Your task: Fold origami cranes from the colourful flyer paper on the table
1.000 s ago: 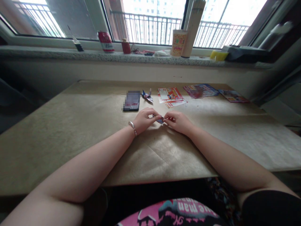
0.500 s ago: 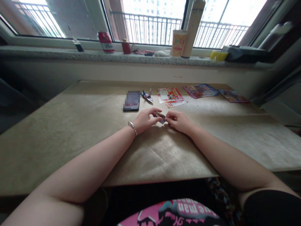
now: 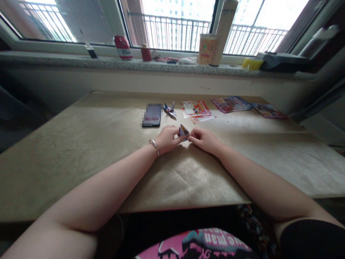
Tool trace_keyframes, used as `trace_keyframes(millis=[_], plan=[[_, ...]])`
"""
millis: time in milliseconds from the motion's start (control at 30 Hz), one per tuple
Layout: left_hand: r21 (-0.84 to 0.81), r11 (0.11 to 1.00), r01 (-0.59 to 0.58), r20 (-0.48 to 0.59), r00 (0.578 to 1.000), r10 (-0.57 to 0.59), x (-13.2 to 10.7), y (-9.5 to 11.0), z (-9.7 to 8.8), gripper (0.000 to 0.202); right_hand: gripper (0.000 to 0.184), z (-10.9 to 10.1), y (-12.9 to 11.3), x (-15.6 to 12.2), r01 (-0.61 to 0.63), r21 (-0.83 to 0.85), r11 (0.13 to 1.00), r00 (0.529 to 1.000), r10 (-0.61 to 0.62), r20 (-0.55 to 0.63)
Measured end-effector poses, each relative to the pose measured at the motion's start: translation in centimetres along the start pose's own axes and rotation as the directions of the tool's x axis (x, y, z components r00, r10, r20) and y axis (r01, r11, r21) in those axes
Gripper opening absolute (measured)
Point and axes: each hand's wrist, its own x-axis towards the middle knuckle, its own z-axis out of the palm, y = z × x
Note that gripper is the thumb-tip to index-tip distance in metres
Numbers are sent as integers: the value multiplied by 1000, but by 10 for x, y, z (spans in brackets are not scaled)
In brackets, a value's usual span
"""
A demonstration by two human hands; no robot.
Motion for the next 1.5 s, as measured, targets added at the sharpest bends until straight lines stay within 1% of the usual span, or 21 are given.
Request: trace_keyframes(millis=[133, 233, 300, 400, 500, 667, 767, 867, 933, 1000, 1067, 1133, 1200, 1367, 1500], plan=[[63, 998, -14, -2, 1000, 14, 0, 3, 1, 19, 16, 1, 1, 0, 5, -1, 1000, 1000, -5, 7], [100, 995, -11, -10, 1000, 13, 1, 3, 3, 19, 13, 1, 0, 0, 3, -18, 1000, 1000, -3, -22], [80, 997, -20, -3, 1000, 20, 2, 2, 3, 20, 14, 0, -2, 0, -1, -35, 999, 998, -1, -56], [24, 999, -47, 37, 998, 46, 1, 1, 2, 21, 17, -2, -7, -1, 17, -78, 997, 994, -25, -102], [-6, 998, -62, 45, 997, 63, 0, 1, 1, 21, 18, -2, -11, -2, 40, -95, 995, 991, -51, -120], [-43, 995, -87, 21, 996, 88, 0, 1, 1, 17, 19, 0, -10, -2, 16, -37, 999, 998, -19, -65], [-31, 994, -106, 8, 994, 107, 1, 1, 1, 18, 20, 1, -7, -2, 30, 0, 1000, 999, -30, -44], [-51, 996, -75, 7, 997, 75, 0, 1, 0, 21, 19, 1, -6, -2, 53, 25, 998, 997, -52, -50], [-62, 997, -40, 18, 999, 41, 0, 1, 0, 22, 17, 1, -5, -2, 48, 30, 998, 997, -46, -58], [-60, 998, 0, 9, 1000, 1, 0, 1, -1, 23, 15, 1, -4, -2, 22, 16, 1000, 997, -21, -73], [-48, 999, 21, -27, 999, -22, 0, 0, -1, 24, 14, 1, -3, -2, -5, -19, 1000, 996, 4, -86], [-35, 999, 16, -75, 997, -19, 0, 0, -1, 22, 13, 0, -4, -2, -15, -61, 998, 996, 9, -94], [-19, 1000, -2, -98, 995, 0, 0, 0, -2, 19, 13, 0, -5, -3, -4, -104, 995, 995, -7, -98], [-32, 999, -26, -70, 997, 24, 0, 6, -3, 16, 14, 1, -10, -5, 46, -179, 983, 993, -64, -96], [-64, 997, -49, -43, 998, 46, -1, 8, -2, 8, 13, 2, -11, -6, 47, -174, 984, 996, -58, -60]])
